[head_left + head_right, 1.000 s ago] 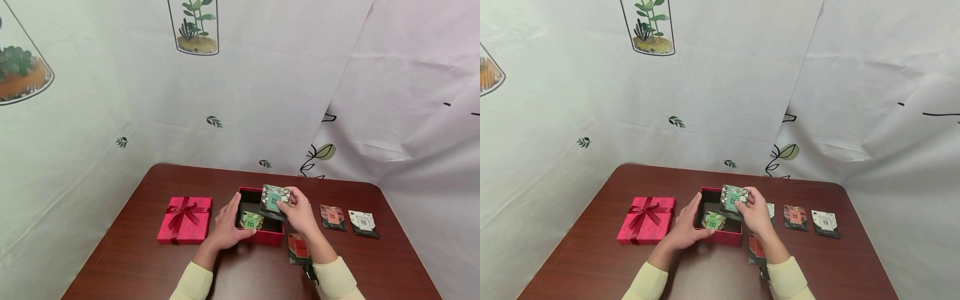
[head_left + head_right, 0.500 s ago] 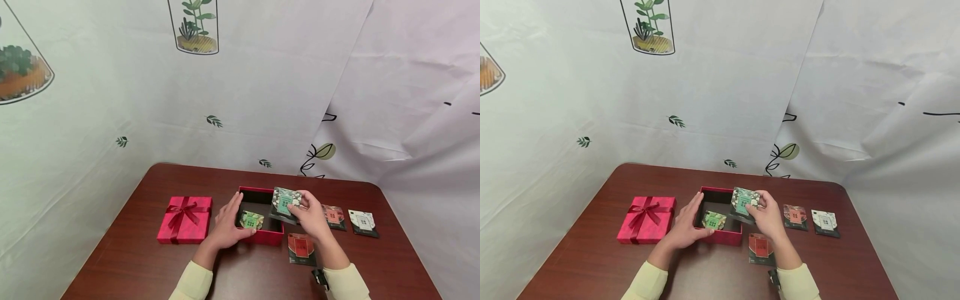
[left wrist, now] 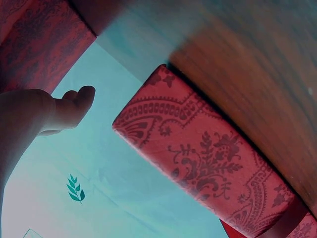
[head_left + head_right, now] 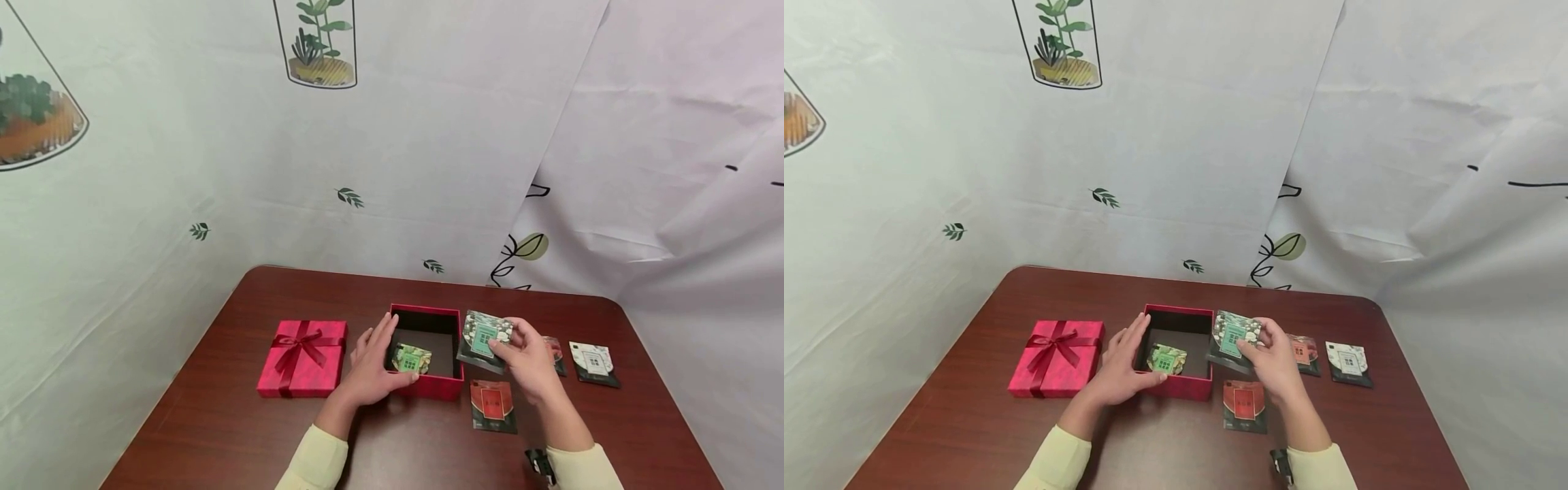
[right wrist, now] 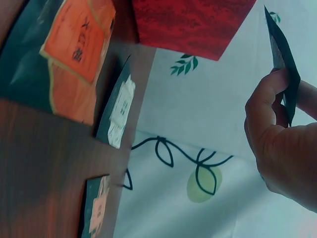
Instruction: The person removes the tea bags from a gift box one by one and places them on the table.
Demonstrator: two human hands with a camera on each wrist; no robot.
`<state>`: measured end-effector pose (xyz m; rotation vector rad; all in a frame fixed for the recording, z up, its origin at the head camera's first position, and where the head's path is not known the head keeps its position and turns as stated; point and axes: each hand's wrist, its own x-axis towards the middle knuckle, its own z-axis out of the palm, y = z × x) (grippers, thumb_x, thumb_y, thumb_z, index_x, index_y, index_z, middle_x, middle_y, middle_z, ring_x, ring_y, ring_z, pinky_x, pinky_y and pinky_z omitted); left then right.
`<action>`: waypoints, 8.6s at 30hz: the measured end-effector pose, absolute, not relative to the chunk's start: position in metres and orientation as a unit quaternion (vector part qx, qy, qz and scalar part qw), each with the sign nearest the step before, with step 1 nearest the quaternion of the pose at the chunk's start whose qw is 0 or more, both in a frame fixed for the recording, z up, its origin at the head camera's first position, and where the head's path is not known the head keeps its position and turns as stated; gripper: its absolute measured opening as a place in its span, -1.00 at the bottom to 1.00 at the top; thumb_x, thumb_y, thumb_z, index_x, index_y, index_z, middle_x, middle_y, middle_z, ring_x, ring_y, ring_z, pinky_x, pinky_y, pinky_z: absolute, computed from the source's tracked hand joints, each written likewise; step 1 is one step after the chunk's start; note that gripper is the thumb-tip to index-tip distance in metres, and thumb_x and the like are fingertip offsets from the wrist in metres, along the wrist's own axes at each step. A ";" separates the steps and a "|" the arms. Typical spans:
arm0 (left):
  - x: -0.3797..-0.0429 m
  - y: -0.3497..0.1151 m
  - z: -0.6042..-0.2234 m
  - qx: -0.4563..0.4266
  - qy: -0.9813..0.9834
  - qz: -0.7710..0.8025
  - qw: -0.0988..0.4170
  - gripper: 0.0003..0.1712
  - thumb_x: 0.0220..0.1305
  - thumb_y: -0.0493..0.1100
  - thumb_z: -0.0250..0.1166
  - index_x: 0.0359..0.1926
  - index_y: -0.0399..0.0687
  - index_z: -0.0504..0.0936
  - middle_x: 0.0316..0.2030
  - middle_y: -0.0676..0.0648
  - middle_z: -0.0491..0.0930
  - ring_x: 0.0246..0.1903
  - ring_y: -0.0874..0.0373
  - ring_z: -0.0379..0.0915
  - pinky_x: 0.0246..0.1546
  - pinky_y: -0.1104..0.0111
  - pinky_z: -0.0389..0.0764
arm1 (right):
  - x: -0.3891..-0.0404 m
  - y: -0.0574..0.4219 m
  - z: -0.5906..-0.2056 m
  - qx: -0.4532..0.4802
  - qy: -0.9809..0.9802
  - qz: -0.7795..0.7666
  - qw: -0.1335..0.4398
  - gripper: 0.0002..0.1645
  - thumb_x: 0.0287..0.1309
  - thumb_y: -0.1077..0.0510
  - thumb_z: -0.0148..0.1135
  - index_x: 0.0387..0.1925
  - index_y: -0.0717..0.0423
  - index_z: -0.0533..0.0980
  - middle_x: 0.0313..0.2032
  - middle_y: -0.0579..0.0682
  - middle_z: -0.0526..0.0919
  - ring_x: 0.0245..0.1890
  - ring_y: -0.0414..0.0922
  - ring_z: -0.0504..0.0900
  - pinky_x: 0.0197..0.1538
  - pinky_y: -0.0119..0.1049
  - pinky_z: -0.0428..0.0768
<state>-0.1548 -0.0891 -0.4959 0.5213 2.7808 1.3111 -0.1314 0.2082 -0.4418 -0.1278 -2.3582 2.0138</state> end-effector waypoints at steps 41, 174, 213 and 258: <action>-0.156 -0.089 -0.495 0.166 0.890 0.424 0.015 0.30 -0.04 0.22 0.52 0.59 0.40 -0.11 0.55 0.22 -0.15 0.43 -0.11 -0.12 0.24 -0.31 -0.03 | -0.107 0.266 -0.468 -0.090 -0.802 0.590 0.004 -0.35 0.28 0.31 0.30 0.33 0.30 0.26 -0.36 -0.05 0.45 -0.43 -0.28 0.39 -0.36 -0.34 0.43; -0.157 -0.089 -0.494 0.163 0.893 0.420 0.021 0.34 -0.07 0.27 0.52 0.60 0.33 -0.12 0.55 0.23 -0.14 0.42 -0.08 -0.10 0.25 -0.30 0.00 | -0.107 0.280 -0.440 -0.090 -0.929 0.336 0.125 -0.30 0.28 0.05 0.33 0.31 0.28 0.29 -0.06 0.29 0.60 -0.14 0.17 0.64 -0.33 -0.11 0.58; -0.155 -0.090 -0.495 0.163 0.889 0.428 0.020 0.35 -0.08 0.25 0.53 0.61 0.22 -0.10 0.55 0.17 -0.10 0.42 -0.09 -0.09 0.24 -0.32 0.00 | -0.126 0.207 -0.410 -0.017 -0.895 0.426 0.129 -0.36 0.25 0.16 0.36 0.31 0.08 0.35 0.08 0.20 0.59 -0.03 0.11 0.66 -0.24 -0.12 0.62; -0.156 -0.089 -0.496 0.154 0.894 0.420 0.032 0.37 -0.08 0.28 0.52 0.61 0.26 -0.14 0.55 0.21 -0.14 0.43 -0.06 -0.12 0.28 -0.27 -0.02 | -0.130 0.138 -0.441 0.058 -0.861 0.504 -0.020 -0.34 0.16 0.28 0.43 0.27 0.03 0.41 0.11 0.13 0.57 -0.03 0.00 0.67 -0.09 -0.10 0.66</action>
